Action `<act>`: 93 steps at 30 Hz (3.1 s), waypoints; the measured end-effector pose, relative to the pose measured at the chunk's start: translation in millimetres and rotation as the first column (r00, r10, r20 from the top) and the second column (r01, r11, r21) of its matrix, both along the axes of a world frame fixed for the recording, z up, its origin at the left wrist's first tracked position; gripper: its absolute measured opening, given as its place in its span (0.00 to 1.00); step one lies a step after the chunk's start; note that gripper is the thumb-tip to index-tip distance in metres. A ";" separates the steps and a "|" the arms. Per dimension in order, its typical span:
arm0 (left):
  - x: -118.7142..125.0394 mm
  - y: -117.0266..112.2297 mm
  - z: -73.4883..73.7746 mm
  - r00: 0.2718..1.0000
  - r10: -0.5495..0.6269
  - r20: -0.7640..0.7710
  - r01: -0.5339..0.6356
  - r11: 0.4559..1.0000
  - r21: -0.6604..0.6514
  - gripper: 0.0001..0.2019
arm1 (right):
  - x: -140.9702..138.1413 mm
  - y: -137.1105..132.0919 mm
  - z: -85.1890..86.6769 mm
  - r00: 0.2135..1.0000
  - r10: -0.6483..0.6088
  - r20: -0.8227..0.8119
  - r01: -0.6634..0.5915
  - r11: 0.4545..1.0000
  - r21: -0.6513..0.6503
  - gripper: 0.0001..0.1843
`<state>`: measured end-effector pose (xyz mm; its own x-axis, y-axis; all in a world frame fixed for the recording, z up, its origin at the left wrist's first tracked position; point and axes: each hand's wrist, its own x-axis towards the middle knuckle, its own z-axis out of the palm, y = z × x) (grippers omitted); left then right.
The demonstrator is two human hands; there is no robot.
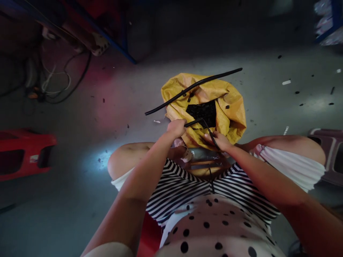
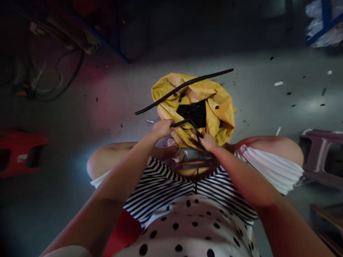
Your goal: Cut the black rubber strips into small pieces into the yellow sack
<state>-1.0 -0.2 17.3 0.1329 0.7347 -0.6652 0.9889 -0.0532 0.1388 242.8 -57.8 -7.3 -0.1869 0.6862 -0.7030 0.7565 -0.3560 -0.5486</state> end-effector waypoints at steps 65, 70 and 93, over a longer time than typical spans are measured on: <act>7.8 1.1 3.9 0.998 -0.016 -0.053 0.018 0.999 0.044 0.16 | -3.6 -2.5 0.2 0.992 0.056 0.110 -0.062 0.997 0.045 0.22; 10.9 2.2 9.7 0.999 -0.018 -0.026 0.021 0.995 0.101 0.16 | -8.9 -3.2 3.1 0.998 0.014 0.062 -0.016 1.000 0.026 0.15; 31.0 -2.8 17.5 0.994 -0.109 0.024 0.107 0.991 0.082 0.15 | -12.5 4.8 13.1 0.995 -0.086 -0.057 0.081 0.994 -0.076 0.34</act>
<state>30.0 -3.0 34.8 0.2323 0.7661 -0.5992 0.9725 -0.1718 0.1575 230.3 -53.0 5.7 -0.1747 0.6483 -0.7410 0.6887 -0.4574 -0.5625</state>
